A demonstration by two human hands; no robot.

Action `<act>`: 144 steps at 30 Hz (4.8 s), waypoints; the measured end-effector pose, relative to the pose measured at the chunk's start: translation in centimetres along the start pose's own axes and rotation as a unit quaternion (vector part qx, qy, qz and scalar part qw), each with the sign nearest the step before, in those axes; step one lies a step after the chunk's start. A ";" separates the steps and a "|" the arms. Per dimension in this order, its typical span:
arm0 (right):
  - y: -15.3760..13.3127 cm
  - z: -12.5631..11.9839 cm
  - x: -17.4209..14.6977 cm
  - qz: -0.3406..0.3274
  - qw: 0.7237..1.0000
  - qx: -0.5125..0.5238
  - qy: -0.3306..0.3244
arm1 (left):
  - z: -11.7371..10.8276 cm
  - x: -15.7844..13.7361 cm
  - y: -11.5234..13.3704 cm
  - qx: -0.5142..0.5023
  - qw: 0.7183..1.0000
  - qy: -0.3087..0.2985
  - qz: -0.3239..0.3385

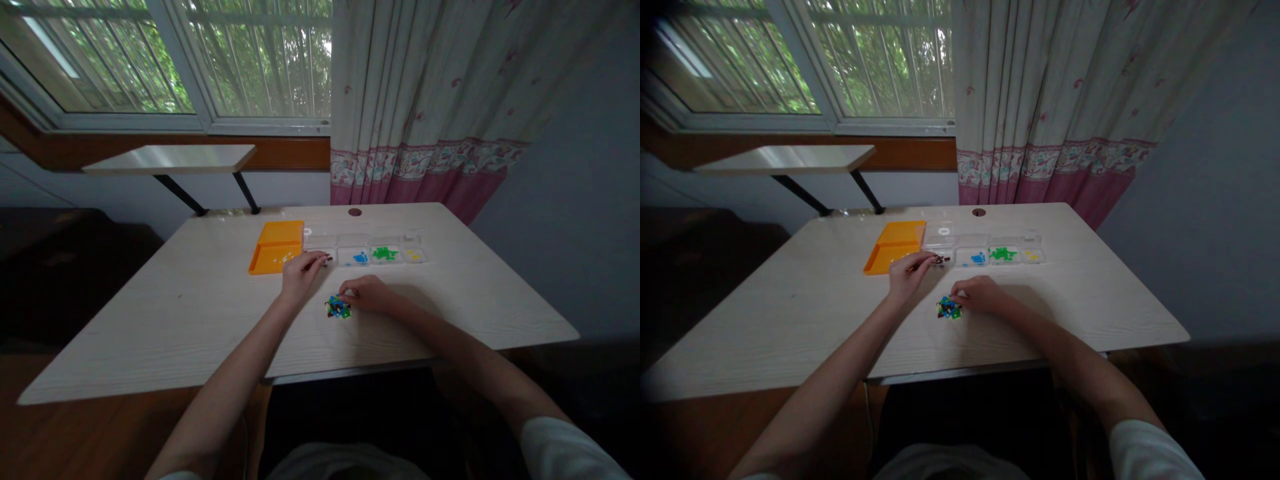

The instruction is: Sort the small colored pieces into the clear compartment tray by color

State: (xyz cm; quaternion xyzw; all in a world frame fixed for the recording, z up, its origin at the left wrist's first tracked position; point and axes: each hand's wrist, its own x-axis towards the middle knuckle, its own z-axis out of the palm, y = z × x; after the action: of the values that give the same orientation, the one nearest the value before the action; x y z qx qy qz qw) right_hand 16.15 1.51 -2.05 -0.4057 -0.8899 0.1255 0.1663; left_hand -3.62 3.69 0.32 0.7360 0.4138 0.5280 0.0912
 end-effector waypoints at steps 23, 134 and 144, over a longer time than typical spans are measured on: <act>1.2 0.4 0.7 0.092 0.984 0.135 0.070 | 0.5 0.1 -2.4 0.223 0.952 -0.087 -0.189; 1.4 0.2 1.2 0.158 0.888 0.429 0.055 | 1.3 -0.4 0.5 -0.158 0.955 -0.233 -0.092; 2.1 -1.0 0.8 0.095 0.939 0.265 0.196 | 0.8 -0.2 -0.4 -0.138 0.929 -0.320 -0.125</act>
State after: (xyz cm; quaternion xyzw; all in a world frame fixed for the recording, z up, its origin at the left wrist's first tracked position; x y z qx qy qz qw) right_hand 17.48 3.50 -1.73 -0.4467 -0.7314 0.2897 0.4261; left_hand -3.17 4.05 -0.39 0.7887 0.3741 0.3006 0.3843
